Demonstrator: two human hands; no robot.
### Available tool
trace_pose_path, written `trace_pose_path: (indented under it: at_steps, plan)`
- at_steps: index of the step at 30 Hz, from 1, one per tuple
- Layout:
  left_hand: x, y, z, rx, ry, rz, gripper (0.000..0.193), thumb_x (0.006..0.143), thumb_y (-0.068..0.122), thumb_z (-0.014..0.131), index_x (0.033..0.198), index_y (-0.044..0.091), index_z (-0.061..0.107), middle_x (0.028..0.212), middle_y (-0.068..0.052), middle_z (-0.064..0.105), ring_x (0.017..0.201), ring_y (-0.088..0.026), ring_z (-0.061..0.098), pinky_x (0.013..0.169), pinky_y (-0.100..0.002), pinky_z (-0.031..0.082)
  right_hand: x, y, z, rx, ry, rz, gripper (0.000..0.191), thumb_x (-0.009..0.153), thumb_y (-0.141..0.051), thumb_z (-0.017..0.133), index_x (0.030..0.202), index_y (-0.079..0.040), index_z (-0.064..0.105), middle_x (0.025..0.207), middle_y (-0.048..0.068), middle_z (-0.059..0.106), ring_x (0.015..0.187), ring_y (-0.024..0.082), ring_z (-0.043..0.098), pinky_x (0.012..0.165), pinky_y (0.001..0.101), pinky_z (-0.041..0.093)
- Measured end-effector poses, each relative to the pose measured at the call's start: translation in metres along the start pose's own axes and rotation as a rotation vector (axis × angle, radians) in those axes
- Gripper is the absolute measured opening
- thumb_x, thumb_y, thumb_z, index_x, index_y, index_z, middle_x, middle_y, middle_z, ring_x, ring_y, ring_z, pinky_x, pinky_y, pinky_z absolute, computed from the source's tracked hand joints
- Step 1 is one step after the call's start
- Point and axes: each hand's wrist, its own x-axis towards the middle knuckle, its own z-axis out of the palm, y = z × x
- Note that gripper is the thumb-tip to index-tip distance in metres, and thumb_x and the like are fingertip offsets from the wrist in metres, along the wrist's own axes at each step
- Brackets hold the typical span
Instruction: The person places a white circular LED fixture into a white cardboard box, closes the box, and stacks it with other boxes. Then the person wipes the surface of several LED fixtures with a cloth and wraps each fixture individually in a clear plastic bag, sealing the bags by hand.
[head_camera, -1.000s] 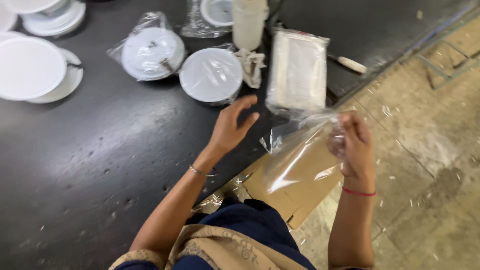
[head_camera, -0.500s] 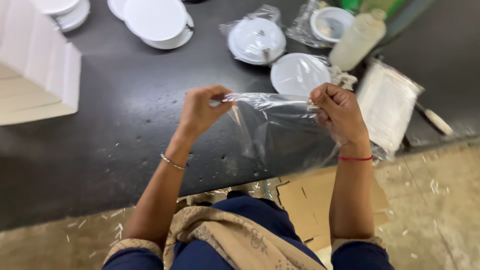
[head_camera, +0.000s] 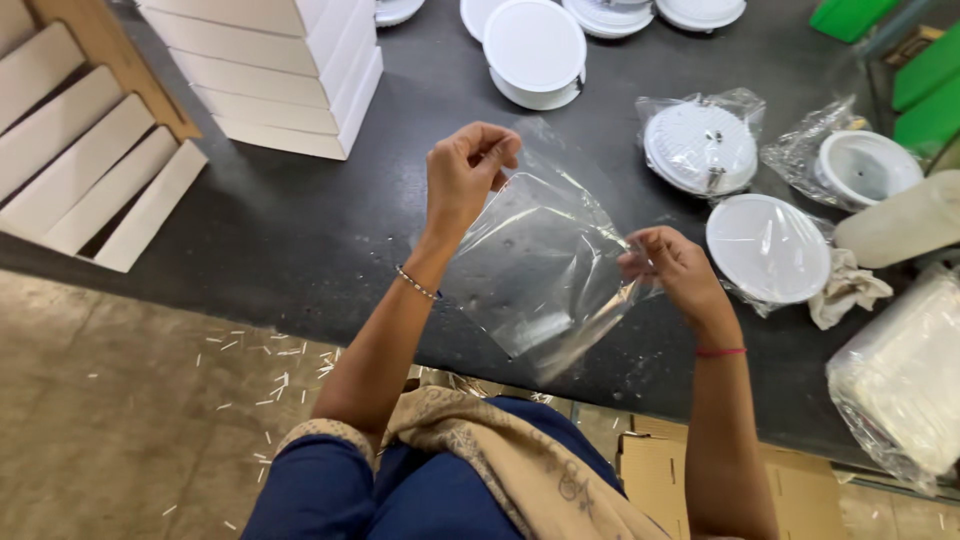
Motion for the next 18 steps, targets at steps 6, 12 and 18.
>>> trace_pose_path:
  at_steps: [6,12,18]
  plan:
    - [0.005,-0.015,-0.040,0.167,0.211,0.308,0.007,0.099,0.002,0.066,0.099,0.006,0.072,0.081,0.000,0.075,0.076,-0.008,0.076,0.062,-0.024,0.057,-0.001,-0.010,0.022,-0.199,-0.212,-0.094,0.023,0.087,-0.010,0.075,0.108,-0.002,0.074,0.094,0.004,0.078,0.089,0.012,0.072,0.079,0.0265,0.056]
    - [-0.020,-0.007,-0.052,0.822,0.196,0.535,0.083,0.069,0.009,0.089,0.142,0.004,0.047,0.146,-0.027,0.054,0.135,-0.038,0.050,0.105,-0.051,0.038,0.027,-0.037,0.042,-0.277,0.200,-0.403,0.018,0.088,-0.008,0.079,0.104,-0.003,0.074,0.095,0.005,0.077,0.088,0.007,0.071,0.080,0.0222,0.057]
    - [-0.018,0.010,0.001,0.575,-0.190,0.332,0.053,0.078,0.026,0.088,0.123,0.011,0.066,0.119,-0.010,0.071,0.106,-0.024,0.068,0.092,-0.043,0.051,0.041,-0.075,0.109,-0.378,0.011,-0.655,0.017,0.090,-0.011,0.082,0.101,-0.002,0.074,0.093,0.005,0.078,0.085,0.007,0.071,0.079,0.0237,0.059]
